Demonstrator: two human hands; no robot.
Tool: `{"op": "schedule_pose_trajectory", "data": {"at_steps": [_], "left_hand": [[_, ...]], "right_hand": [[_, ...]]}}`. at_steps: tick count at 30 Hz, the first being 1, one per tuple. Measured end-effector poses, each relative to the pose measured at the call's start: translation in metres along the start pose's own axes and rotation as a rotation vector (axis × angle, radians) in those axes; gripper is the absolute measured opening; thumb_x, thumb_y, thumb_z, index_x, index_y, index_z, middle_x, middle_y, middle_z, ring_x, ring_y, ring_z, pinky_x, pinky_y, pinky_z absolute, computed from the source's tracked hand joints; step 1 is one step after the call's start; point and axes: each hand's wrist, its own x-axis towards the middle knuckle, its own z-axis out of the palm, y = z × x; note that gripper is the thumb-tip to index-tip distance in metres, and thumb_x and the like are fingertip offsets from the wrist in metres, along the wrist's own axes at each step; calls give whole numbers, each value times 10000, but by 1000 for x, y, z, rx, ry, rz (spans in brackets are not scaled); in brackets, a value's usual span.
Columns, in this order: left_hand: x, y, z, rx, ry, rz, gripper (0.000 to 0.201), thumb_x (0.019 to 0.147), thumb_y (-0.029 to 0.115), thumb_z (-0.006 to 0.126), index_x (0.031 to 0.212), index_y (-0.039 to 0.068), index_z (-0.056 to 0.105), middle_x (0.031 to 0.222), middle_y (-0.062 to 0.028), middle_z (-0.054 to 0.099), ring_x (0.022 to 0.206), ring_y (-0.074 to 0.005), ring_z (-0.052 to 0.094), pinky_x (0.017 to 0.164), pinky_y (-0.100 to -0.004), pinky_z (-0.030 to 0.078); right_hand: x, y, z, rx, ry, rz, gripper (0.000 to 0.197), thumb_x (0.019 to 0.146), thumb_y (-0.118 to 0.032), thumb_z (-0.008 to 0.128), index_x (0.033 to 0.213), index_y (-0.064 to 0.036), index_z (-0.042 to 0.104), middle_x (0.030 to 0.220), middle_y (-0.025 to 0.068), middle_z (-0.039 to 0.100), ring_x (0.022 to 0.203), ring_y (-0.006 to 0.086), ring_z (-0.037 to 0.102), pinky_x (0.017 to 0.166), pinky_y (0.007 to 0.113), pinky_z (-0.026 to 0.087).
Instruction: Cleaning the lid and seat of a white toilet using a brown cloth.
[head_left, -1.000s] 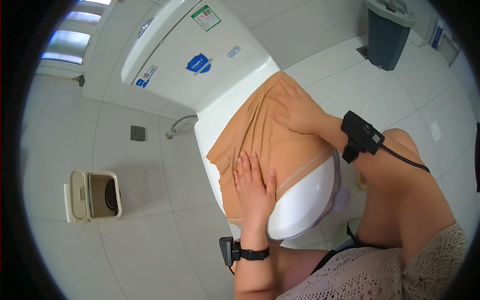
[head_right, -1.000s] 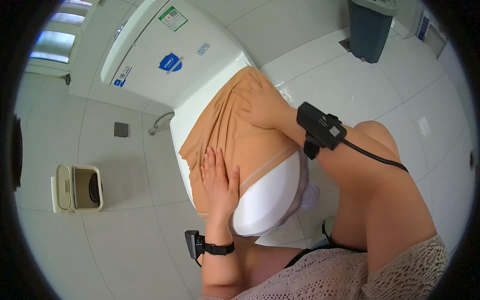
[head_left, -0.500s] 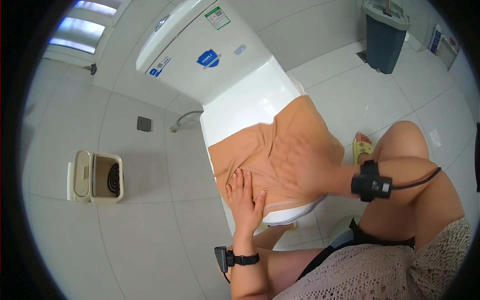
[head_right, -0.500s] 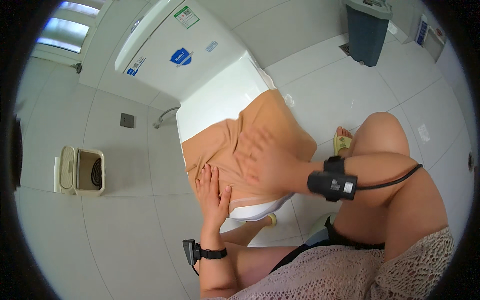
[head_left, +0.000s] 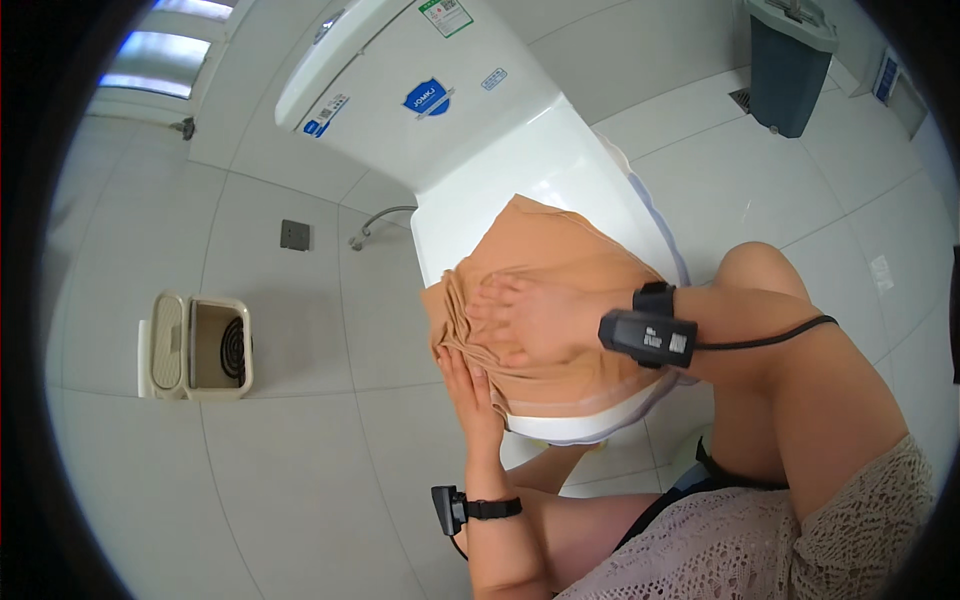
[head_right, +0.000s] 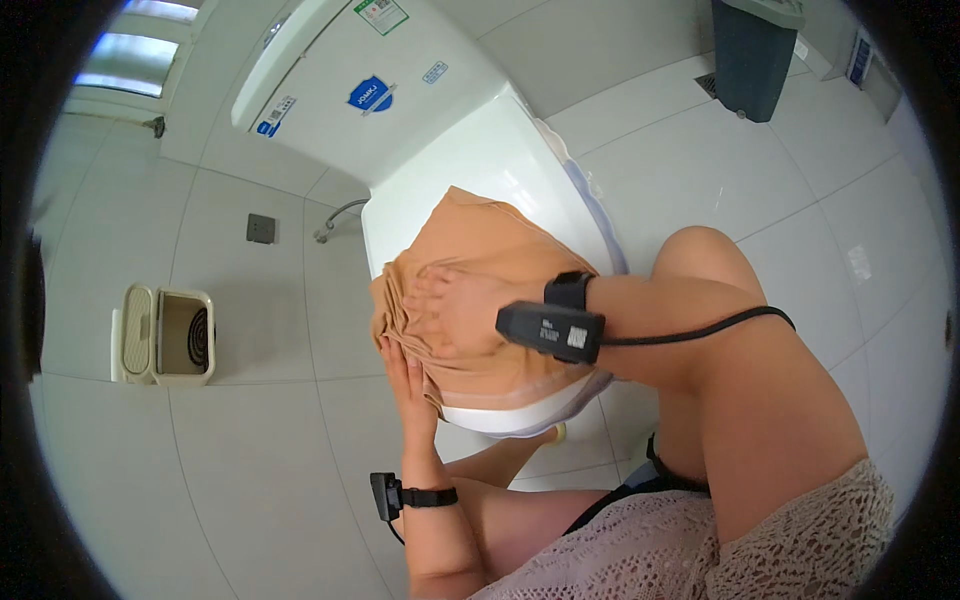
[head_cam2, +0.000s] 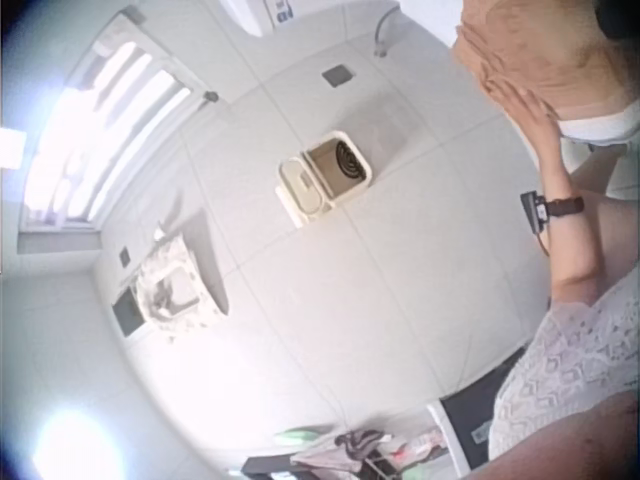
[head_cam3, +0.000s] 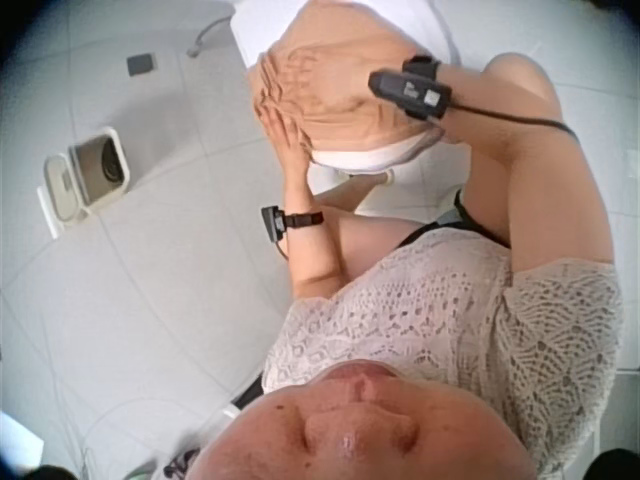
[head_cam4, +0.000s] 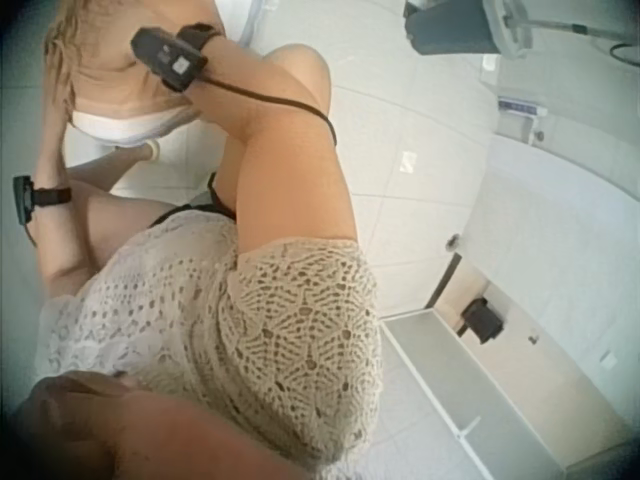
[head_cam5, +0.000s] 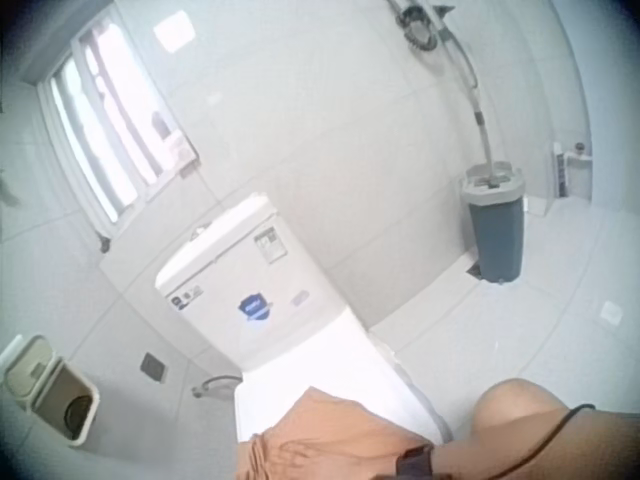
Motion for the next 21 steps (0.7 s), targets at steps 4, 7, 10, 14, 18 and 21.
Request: {"op": "schedule_pose_trajectory", "data": {"at_steps": [4, 7, 10, 14, 18, 21], "left_hand": [[14, 23, -2, -64, -6, -108, 510, 1036, 258, 389, 1470, -4, 341, 1576, -212, 215, 1466, -367, 171, 1178, -448, 147], [25, 51, -4, -196, 9, -202, 490, 1029, 266, 413, 1435, -8, 407, 1552, -231, 265, 1456, -366, 206, 1175, -449, 162], [39, 64, -2, 51, -18, -49, 480, 1024, 267, 453, 1421, -1, 437, 1531, -217, 321, 1420, -325, 313, 1139, -389, 270], [54, 73, 2, 75, -84, -47, 443, 1017, 258, 465, 1373, -4, 498, 1504, -229, 363, 1397, -346, 345, 1131, -412, 283], [61, 87, 12, 53, -125, 1, 486, 1016, 300, 437, 1360, -39, 487, 1492, -283, 341, 1416, -412, 274, 1173, -486, 135], [62, 85, 7, 52, -127, -1, 493, 1014, 304, 441, 1362, -43, 482, 1495, -285, 333, 1414, -419, 274, 1172, -497, 127]], "right_hand": [[14, 43, -11, -53, 7, 123, 596, 960, -503, 417, 1463, -184, 430, 1582, 116, 259, 1480, 299, 165, 1205, 454, 63], [19, 73, -24, -112, 71, 190, 585, 962, -512, 419, 1452, -194, 446, 1580, 120, 260, 1477, 304, 168, 1203, 452, 72], [21, 103, -44, -105, 67, 314, 581, 963, -519, 411, 1446, -198, 455, 1578, 123, 263, 1474, 311, 176, 1201, 453, 75], [23, 145, -60, -184, 122, 486, 591, 967, -543, 380, 1448, -206, 451, 1573, 134, 268, 1465, 354, 178, 1197, 466, 82], [30, 176, -63, -194, 106, 667, 664, 942, -616, 370, 1470, -216, 413, 1560, 161, 285, 1446, 422, 185, 1187, 507, 81], [56, 166, -68, -146, 56, 733, 703, 915, -646, 388, 1482, -231, 387, 1545, 174, 309, 1432, 442, 204, 1180, 538, 74]]}}
